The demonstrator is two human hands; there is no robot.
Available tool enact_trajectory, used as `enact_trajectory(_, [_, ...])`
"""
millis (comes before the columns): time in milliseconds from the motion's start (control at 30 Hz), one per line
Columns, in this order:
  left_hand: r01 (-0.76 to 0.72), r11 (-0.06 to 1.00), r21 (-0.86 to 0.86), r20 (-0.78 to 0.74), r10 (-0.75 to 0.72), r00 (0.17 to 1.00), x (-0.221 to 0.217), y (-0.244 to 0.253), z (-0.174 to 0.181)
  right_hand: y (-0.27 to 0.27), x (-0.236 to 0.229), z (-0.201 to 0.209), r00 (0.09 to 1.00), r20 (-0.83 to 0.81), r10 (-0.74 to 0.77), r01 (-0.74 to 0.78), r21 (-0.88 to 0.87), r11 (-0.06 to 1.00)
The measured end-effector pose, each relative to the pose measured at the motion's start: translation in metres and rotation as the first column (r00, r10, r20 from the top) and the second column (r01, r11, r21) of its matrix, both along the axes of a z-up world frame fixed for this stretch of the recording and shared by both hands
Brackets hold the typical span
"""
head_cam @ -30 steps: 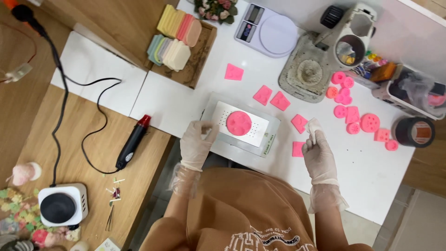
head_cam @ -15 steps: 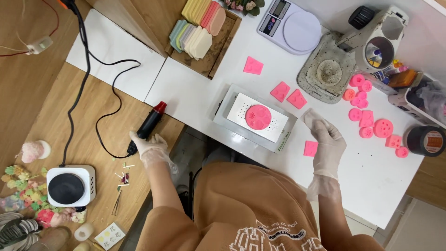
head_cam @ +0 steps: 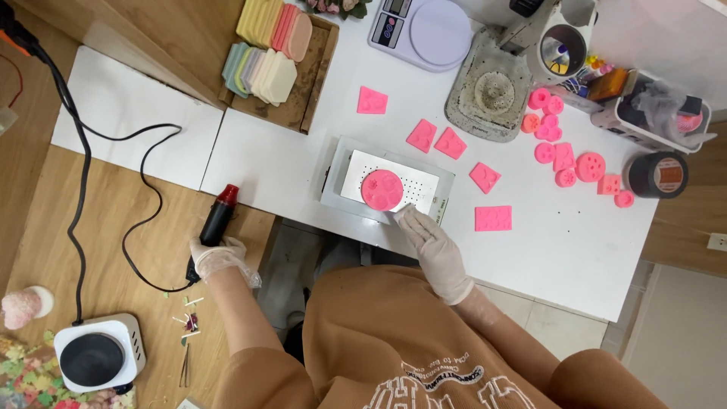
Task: The person uses a heat gun to soften and shape pink circular wax pieces on a perforated metal plate. They repeatedly apply heat, rotate the wax, and wipe the surface with a cloth while working at a white countertop with other wax shapes nearby.
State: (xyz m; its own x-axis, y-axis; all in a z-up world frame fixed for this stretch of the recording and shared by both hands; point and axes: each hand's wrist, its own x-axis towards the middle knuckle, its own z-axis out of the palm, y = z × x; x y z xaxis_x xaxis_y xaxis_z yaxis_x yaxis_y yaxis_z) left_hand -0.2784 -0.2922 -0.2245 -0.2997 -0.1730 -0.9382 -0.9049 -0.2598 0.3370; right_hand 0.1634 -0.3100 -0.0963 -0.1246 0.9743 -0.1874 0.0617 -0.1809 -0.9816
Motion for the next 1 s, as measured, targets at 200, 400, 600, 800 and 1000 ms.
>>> enact_trajectory(200, [-0.05, 0.998, 0.039, 0.004, 0.05, 0.999, -0.001, -0.012, 0.003, 0.012, 0.015, 0.006, 0.446, 0.882, -0.151, -0.472, 0.375, 0.798])
enact_trajectory(400, [0.144, 0.977, 0.158, -0.078, -0.133, 0.988, 0.01, -0.031, 0.004, 0.041, 0.018, 0.026, 0.476, 0.859, -0.187, -0.338, 0.375, 0.863])
enact_trajectory(600, [0.174, 0.928, 0.33, -0.137, -0.135, 0.981, 0.003, -0.034, -0.012, 0.02, 0.004, 0.029, 0.442, 0.848, -0.292, -0.344, 0.461, 0.818])
enact_trajectory(800, [0.26, 0.887, 0.381, -0.273, -0.16, 0.949, 0.033, -0.019, 0.047, 0.046, 0.011, 0.029, 0.423, 0.875, -0.235, -0.335, 0.392, 0.857])
enact_trajectory(1000, [0.354, 0.827, 0.438, -0.402, -0.171, 0.899, 0.066, 0.017, 0.097, -0.002, 0.01, 0.013, 0.328, 0.927, -0.181, -0.348, 0.297, 0.889])
